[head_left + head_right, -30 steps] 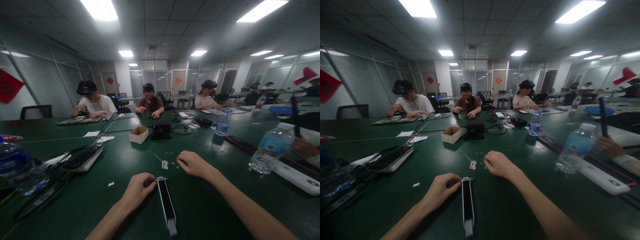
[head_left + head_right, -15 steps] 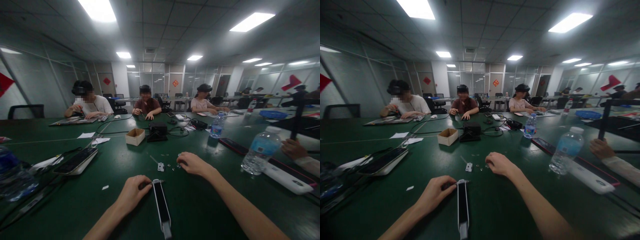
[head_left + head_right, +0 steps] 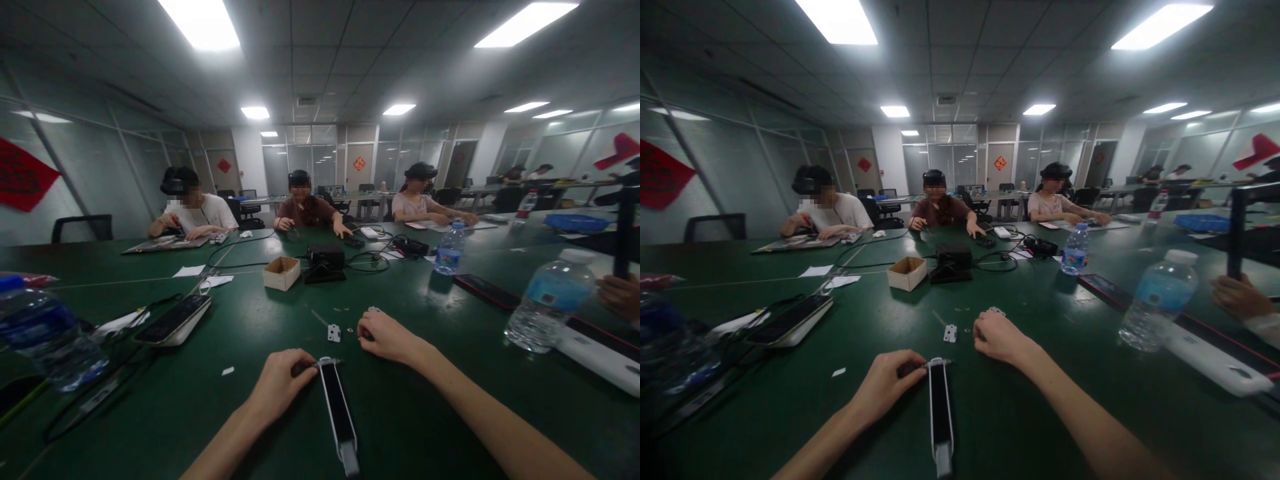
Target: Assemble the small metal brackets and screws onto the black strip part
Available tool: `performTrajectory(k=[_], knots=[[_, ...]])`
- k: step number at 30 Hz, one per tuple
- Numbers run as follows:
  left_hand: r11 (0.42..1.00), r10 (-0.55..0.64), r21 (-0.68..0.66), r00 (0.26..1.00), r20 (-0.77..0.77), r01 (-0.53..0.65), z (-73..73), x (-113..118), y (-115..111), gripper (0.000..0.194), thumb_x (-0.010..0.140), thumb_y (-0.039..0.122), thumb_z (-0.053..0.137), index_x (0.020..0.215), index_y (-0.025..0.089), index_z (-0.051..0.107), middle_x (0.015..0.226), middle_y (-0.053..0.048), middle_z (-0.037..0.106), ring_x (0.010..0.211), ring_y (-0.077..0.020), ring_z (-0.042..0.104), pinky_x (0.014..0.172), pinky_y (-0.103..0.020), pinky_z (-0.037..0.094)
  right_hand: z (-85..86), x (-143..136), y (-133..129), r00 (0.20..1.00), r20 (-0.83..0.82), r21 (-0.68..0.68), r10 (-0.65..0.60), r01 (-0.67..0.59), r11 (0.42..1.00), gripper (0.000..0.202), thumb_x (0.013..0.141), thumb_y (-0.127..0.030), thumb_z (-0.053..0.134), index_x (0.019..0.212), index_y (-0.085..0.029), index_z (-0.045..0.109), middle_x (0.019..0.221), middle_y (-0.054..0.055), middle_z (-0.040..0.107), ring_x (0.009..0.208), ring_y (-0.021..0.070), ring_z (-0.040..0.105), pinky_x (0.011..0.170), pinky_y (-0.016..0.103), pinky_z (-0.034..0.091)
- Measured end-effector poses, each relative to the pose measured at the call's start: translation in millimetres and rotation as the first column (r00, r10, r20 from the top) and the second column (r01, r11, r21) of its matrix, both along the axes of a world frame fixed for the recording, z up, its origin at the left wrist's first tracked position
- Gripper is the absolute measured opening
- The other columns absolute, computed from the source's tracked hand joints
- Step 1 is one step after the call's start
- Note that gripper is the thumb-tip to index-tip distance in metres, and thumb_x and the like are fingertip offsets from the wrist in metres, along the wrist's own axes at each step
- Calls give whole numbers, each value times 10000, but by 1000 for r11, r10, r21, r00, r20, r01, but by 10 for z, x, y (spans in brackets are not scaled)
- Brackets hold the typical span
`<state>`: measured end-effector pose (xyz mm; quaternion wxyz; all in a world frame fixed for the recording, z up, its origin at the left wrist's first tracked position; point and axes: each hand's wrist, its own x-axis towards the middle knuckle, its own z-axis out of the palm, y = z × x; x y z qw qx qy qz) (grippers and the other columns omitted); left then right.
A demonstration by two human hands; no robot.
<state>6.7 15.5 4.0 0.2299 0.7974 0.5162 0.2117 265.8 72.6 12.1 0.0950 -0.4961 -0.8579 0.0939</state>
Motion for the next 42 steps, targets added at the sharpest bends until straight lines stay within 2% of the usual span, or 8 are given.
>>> performTrajectory(k=[15, 18, 21, 26, 30, 33, 38, 42], knots=[[999, 39, 3, 999, -2, -39, 16, 8, 10, 136, 807, 284, 625, 875, 179, 681, 809, 0, 671, 687, -157, 575, 623, -237, 415, 112, -161, -162, 997, -6, -70, -81, 80, 994, 45, 771, -136, 585, 752, -143, 625, 814, 74, 637, 746, 192, 587, 612, 258, 425], [999, 41, 14, 999, -3, -41, 4, 6, 14, 122, 811, 282, 622, 856, 185, 681, 784, 6, 658, 693, -159, 572, 625, -237, 408, 96, -202, -184, 999, -32, -39, -24, 23, 999, 64, 778, -99, 582, 803, -138, 626, 825, 68, 629, 782, 196, 577, 657, 269, 437], [999, 35, 20, 999, -4, -35, -6, 2, 17, 107, 809, 285, 626, 837, 193, 675, 768, 16, 650, 691, -157, 567, 629, -237, 408, 20, -259, -203, 989, -112, 83, 95, -86, 993, 118, 816, -83, 559, 903, -135, 619, 885, 73, 633, 816, 191, 570, 720, 290, 443], [997, 38, 63, 998, 48, -41, -29, -13, 15, 147, 787, 275, 675, 906, 194, 642, 868, -1, 657, 738, -168, 572, 659, -249, 438, -124, -420, -296, 917, -220, 360, 332, -240, 901, 94, 877, -119, 524, 940, -151, 585, 888, 74, 644, 814, 188, 550, 736, 312, 425], [978, 7, 209, 994, 109, -30, -74, -11, -5, 129, 799, 229, 676, 913, 195, 626, 923, -29, 644, 830, -192, 578, 733, -280, 460, -163, -539, -403, 847, -280, 452, 452, -299, 841, 100, 897, -123, 475, 920, -159, 565, 848, 72, 642, 783, 186, 544, 717, 317, 424], [953, -78, 300, 990, 117, 39, -115, 12, -26, 29, 853, 192, 590, 863, 203, 616, 879, -32, 639, 827, -188, 582, 743, -281, 470, -190, -577, -442, 809, -310, 454, 499, -336, 826, 140, 896, -102, 425, 875, -175, 543, 819, 66, 635, 767, 180, 535, 720, 315, 431], [925, -151, 363, 986, 74, 114, -121, 31, -43, 107, 889, 198, 505, 843, 209, 601, 849, -39, 641, 811, -188, 588, 732, -282, 471, -216, -576, -430, 799, -315, 465, 512, -340, 817, 147, 890, -95, 415, 871, -181, 533, 818, 64, 640, 761, 181, 530, 723, 317, 423], [940, -57, 338, 998, 22, 46, -70, 5, -34, 87, 857, 180, 498, 806, 204, 566, 849, -40, 622, 811, -195, 584, 736, -293, 457, -154, -513, -376, 864, -237, 464, 445, -302, 833, 100, 904, -183, 467, 891, -162, 564, 819, 70, 639, 751, 183, 533, 699, 321, 393]])
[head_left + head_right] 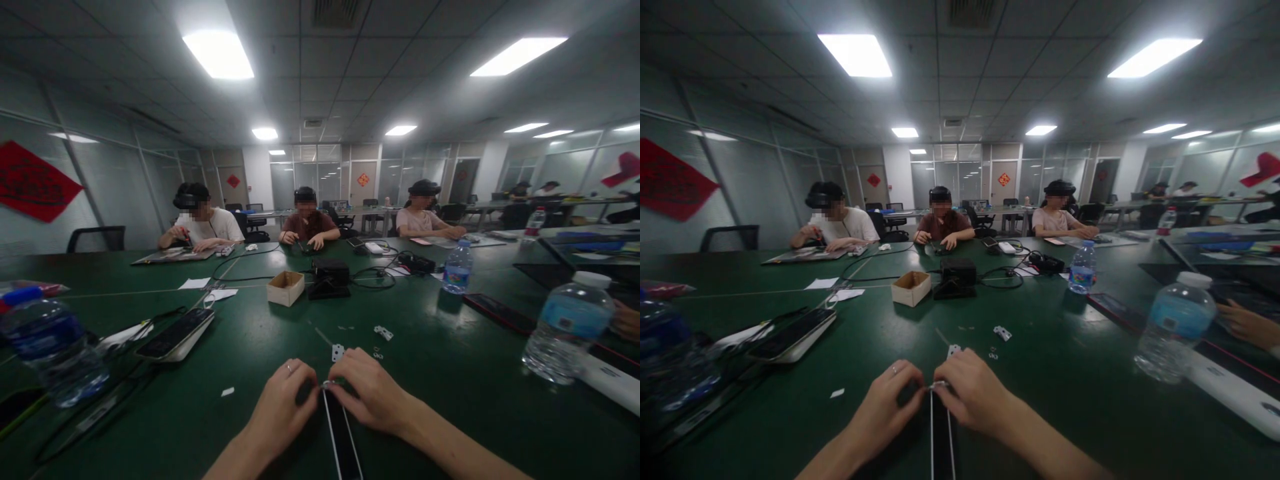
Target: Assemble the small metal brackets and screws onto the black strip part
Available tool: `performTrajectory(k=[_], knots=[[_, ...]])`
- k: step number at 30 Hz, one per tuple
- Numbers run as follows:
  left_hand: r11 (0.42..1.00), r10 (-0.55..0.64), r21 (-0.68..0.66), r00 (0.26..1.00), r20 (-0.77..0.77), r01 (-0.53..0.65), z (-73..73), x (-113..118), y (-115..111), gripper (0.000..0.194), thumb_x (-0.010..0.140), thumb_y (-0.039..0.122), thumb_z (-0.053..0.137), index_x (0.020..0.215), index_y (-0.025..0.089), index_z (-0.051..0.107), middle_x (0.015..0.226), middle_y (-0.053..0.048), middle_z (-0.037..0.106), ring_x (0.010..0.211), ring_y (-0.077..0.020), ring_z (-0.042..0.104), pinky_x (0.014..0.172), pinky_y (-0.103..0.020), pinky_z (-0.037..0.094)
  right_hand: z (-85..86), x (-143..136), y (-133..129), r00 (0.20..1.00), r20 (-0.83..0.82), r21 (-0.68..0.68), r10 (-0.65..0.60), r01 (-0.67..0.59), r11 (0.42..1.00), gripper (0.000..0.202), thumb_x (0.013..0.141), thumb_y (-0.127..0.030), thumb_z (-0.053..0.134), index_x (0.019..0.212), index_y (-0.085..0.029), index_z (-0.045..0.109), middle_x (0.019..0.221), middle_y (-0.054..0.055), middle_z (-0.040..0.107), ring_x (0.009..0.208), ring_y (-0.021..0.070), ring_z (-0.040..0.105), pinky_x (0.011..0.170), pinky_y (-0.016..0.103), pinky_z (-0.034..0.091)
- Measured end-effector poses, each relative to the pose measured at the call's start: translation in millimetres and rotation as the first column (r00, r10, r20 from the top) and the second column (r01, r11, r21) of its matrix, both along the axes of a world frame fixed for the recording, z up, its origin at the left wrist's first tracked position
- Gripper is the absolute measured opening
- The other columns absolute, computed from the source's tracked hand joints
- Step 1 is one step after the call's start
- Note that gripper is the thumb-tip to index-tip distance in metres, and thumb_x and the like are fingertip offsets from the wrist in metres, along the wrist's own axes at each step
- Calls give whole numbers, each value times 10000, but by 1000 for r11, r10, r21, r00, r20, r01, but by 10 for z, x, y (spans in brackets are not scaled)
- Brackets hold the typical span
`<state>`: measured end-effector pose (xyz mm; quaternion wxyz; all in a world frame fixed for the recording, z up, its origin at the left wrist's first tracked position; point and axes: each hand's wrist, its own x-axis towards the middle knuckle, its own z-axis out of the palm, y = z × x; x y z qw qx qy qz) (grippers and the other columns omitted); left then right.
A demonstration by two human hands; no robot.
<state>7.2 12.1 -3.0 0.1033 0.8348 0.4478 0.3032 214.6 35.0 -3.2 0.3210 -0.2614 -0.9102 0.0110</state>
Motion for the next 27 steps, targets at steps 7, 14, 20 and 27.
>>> performTrajectory(k=[7, 14, 20, 27], knots=[[978, 104, -172, 992, -76, -116, 33, -32, 43, 85, 785, 153, 501, 737, 195, 559, 777, -11, 595, 734, -173, 571, 659, -252, 413, 175, 198, 93, 948, 281, -153, -152, 201, 968, 134, 839, -141, 492, 844, -152, 625, 837, 60, 625, 753, 170, 531, 685, 293, 393], [953, 114, -277, 993, -43, -121, 65, 2, 22, 99, 765, 179, 514, 729, 179, 607, 687, 19, 595, 648, -149, 550, 604, -229, 384, 150, 164, 49, 931, 351, -218, -98, 183, 959, 133, 806, -116, 500, 823, -155, 626, 863, 64, 617, 799, 178, 541, 696, 287, 400], [945, 149, -298, 988, 27, -134, 39, -5, 45, 107, 749, 185, 510, 735, 178, 616, 658, 31, 588, 620, -140, 541, 587, -221, 375, 149, 157, 55, 937, 341, -255, -75, 169, 952, 107, 798, -117, 509, 813, -152, 610, 845, 57, 602, 791, 166, 532, 700, 269, 397], [934, 141, -342, 987, 74, -107, 51, 0, 40, 120, 741, 219, 523, 737, 174, 634, 650, 26, 596, 613, -143, 543, 577, -219, 376, 128, 162, 61, 944, 325, -264, -60, 151, 953, 82, 811, -147, 521, 812, -147, 603, 842, 56, 594, 787, 164, 526, 700, 270, 399]])
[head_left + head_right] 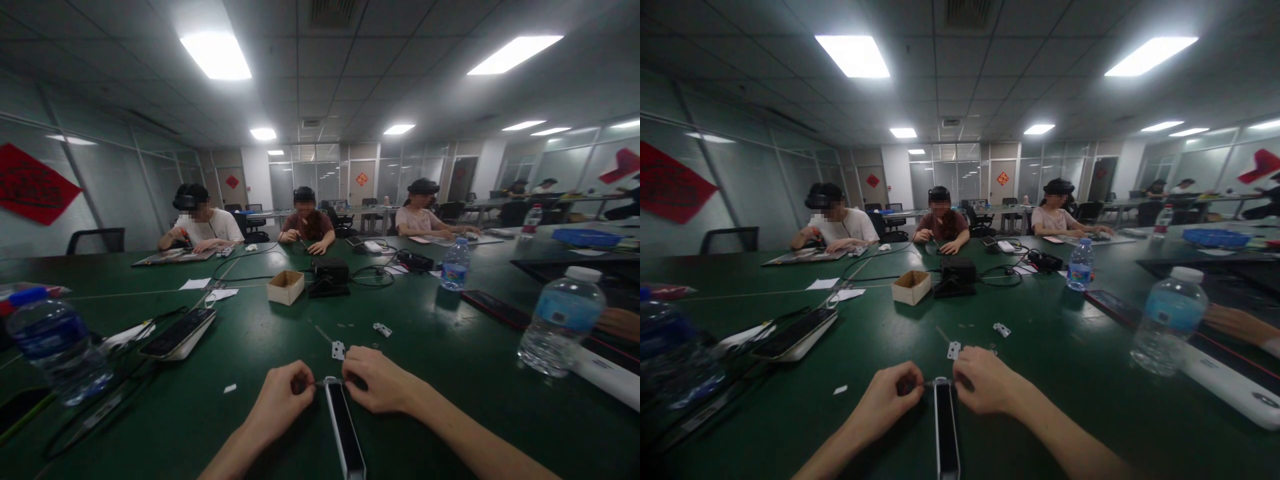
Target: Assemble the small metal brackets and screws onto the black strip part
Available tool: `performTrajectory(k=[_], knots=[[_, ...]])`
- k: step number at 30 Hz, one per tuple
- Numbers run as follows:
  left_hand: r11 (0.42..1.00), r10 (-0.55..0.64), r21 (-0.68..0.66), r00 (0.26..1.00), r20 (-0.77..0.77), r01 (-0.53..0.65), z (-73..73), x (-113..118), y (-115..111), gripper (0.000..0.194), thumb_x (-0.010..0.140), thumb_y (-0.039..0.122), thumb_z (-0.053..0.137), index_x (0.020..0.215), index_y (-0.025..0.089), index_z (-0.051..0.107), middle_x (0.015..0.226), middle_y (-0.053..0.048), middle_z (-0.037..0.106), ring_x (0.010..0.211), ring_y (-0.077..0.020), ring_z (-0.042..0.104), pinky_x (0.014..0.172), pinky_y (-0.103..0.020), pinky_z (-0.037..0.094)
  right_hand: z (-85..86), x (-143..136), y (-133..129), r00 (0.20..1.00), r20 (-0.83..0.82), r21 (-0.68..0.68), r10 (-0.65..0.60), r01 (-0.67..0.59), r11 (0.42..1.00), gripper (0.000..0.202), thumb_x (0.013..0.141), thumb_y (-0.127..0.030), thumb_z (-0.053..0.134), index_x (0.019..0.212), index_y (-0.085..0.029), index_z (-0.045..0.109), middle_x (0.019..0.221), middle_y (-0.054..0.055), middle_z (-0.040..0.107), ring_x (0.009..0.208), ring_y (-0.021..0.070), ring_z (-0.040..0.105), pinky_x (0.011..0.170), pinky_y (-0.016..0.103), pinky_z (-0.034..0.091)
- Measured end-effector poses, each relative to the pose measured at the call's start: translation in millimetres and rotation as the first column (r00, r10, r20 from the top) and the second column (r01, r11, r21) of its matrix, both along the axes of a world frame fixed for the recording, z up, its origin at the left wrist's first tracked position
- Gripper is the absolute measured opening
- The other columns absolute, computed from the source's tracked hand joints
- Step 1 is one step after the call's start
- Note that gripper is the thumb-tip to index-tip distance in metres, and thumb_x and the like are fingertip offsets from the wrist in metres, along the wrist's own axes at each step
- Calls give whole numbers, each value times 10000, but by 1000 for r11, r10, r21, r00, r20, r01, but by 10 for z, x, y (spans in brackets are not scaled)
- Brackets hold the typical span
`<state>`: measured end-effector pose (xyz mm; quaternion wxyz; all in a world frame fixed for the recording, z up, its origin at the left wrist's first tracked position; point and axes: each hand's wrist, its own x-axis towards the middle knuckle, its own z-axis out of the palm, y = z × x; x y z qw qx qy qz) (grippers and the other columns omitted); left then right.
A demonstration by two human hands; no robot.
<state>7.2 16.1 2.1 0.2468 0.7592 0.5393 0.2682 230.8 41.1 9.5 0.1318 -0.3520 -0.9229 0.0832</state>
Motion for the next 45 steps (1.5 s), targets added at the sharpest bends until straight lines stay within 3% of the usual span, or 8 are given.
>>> performTrajectory(k=[14, 27, 37, 45], knots=[[997, -39, -58, 999, 28, 41, 64, -27, -7, 136, 754, 265, 561, 792, 168, 647, 695, 23, 622, 633, -142, 537, 576, -222, 378, -20, 20, 21, 1000, -16, 0, 25, -25, 1000, 83, 825, -142, 521, 825, -149, 604, 848, 47, 589, 777, 155, 514, 687, 266, 407], [979, -130, -137, 980, 151, 151, 7, -111, 78, 178, 787, 311, 589, 825, 162, 676, 773, -2, 689, 716, -167, 609, 657, -243, 432, -26, 19, 23, 1000, -4, -2, 28, -28, 1000, 83, 825, -143, 517, 821, -147, 600, 849, 55, 592, 784, 163, 516, 699, 277, 409], [977, -118, -156, 980, 160, 143, 39, -93, 52, 234, 792, 330, 590, 914, 177, 718, 900, -20, 737, 842, -203, 658, 769, -273, 471, 20, 20, 1, 1000, 11, -30, 13, -13, 999, 101, 829, -150, 519, 838, -141, 619, 859, 61, 599, 788, 166, 525, 699, 277, 418], [983, -85, -148, 986, 141, 106, 36, -47, 25, 200, 749, 265, 563, 838, 148, 699, 788, -24, 716, 721, -178, 639, 654, -246, 463, 15, 24, 9, 1000, 13, -17, 9, -9, 1000, 115, 843, -168, 515, 842, -150, 629, 849, 54, 607, 783, 168, 531, 703, 291, 417]])
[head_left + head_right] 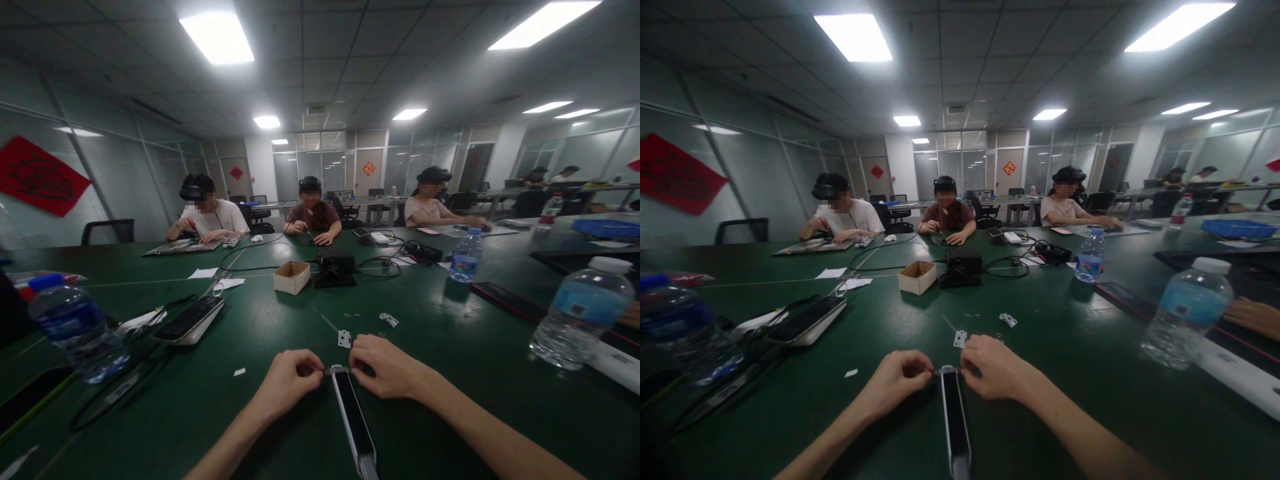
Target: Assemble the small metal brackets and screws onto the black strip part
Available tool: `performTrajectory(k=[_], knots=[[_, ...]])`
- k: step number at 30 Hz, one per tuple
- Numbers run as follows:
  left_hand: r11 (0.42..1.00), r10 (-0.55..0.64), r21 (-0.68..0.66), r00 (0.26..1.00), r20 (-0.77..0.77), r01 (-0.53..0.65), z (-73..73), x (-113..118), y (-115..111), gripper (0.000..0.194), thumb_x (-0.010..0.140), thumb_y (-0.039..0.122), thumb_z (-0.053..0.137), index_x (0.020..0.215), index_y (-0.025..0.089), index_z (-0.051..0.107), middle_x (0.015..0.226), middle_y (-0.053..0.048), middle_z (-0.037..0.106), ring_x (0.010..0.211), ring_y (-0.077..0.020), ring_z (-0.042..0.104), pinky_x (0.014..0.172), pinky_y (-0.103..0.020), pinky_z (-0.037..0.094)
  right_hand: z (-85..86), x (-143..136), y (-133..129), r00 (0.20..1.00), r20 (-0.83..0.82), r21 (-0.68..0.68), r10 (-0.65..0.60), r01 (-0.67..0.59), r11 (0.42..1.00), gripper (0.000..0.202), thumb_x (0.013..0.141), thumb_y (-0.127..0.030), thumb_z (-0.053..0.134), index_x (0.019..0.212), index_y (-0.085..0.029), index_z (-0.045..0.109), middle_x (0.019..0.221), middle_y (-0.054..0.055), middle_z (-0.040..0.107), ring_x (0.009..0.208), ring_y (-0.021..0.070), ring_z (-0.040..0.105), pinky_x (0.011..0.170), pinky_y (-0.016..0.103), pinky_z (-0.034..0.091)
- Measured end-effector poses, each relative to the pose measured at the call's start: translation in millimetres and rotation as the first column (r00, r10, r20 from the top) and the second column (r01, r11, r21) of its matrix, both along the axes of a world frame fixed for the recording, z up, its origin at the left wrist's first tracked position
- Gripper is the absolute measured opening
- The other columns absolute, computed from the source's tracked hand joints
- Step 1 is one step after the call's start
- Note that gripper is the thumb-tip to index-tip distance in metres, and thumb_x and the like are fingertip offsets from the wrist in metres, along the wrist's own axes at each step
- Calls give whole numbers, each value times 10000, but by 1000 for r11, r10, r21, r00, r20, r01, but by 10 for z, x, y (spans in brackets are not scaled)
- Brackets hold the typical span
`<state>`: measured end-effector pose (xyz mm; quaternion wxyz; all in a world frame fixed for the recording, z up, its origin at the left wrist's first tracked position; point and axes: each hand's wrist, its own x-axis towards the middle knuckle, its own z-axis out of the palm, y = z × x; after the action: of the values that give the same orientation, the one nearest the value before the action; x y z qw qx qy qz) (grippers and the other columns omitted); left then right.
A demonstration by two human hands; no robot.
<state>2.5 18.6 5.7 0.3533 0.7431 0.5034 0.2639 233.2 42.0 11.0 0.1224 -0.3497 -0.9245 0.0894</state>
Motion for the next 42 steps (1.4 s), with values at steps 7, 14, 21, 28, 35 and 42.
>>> performTrajectory(k=[7, 14, 21, 28, 35, 42], knots=[[999, 41, 33, 999, -22, -40, -4, -13, 15, 189, 751, 270, 555, 802, 147, 689, 726, -10, 688, 668, -161, 611, 625, -238, 441, 0, 1, -4, 1000, -6, -13, -2, 2, 1000, 113, 852, -172, 517, 849, -152, 629, 861, 56, 606, 787, 169, 532, 695, 289, 416], [1000, 6, -10, 999, -42, -7, 74, 11, -30, 207, 763, 282, 579, 835, 148, 719, 784, -24, 724, 728, -179, 648, 664, -244, 470, 11, 4, -8, 1000, -6, -4, 6, -6, 1000, 125, 853, -169, 508, 843, -149, 631, 841, 56, 598, 775, 166, 527, 699, 291, 421], [999, 14, 43, 997, -76, -11, 43, 60, -65, 221, 806, 285, 561, 873, 180, 744, 816, -6, 748, 742, -176, 667, 682, -236, 477, 5, 11, -22, 999, -49, -37, 2, -4, 999, 112, 861, -176, 506, 841, -152, 614, 866, 48, 591, 782, 160, 525, 708, 288, 433], [992, 48, 125, 992, -116, -33, -46, 93, -72, 205, 831, 285, 545, 876, 198, 725, 851, -2, 734, 739, -176, 641, 692, -246, 464, -78, 10, 19, 996, -84, -1, -1, 1, 1000, 61, 852, -155, 523, 838, -156, 583, 862, 41, 576, 777, 150, 518, 705, 273, 428], [980, 69, 197, 978, -197, -29, -82, 86, -39, 183, 821, 244, 545, 930, 204, 686, 865, -3, 700, 704, -164, 578, 651, -248, 429, -8, -2, 39, 996, -78, 45, -40, 44, 998, 92, 859, -177, 520, 869, -147, 607, 862, 52, 593, 782, 167, 518, 715, 299, 431], [975, 41, 221, 960, -276, 21, -106, 27, -9, 260, 793, 232, 578, 1044, 229, 644, 1038, -26, 674, 818, -190, 599, 745, -292, 465, -155, 112, 213, 977, -123, 163, -177, 196, 967, 281, 900, -124, 458, 1144, -159, 592, 1068, 103, 588, 965, 214, 520, 835, 363, 426]])
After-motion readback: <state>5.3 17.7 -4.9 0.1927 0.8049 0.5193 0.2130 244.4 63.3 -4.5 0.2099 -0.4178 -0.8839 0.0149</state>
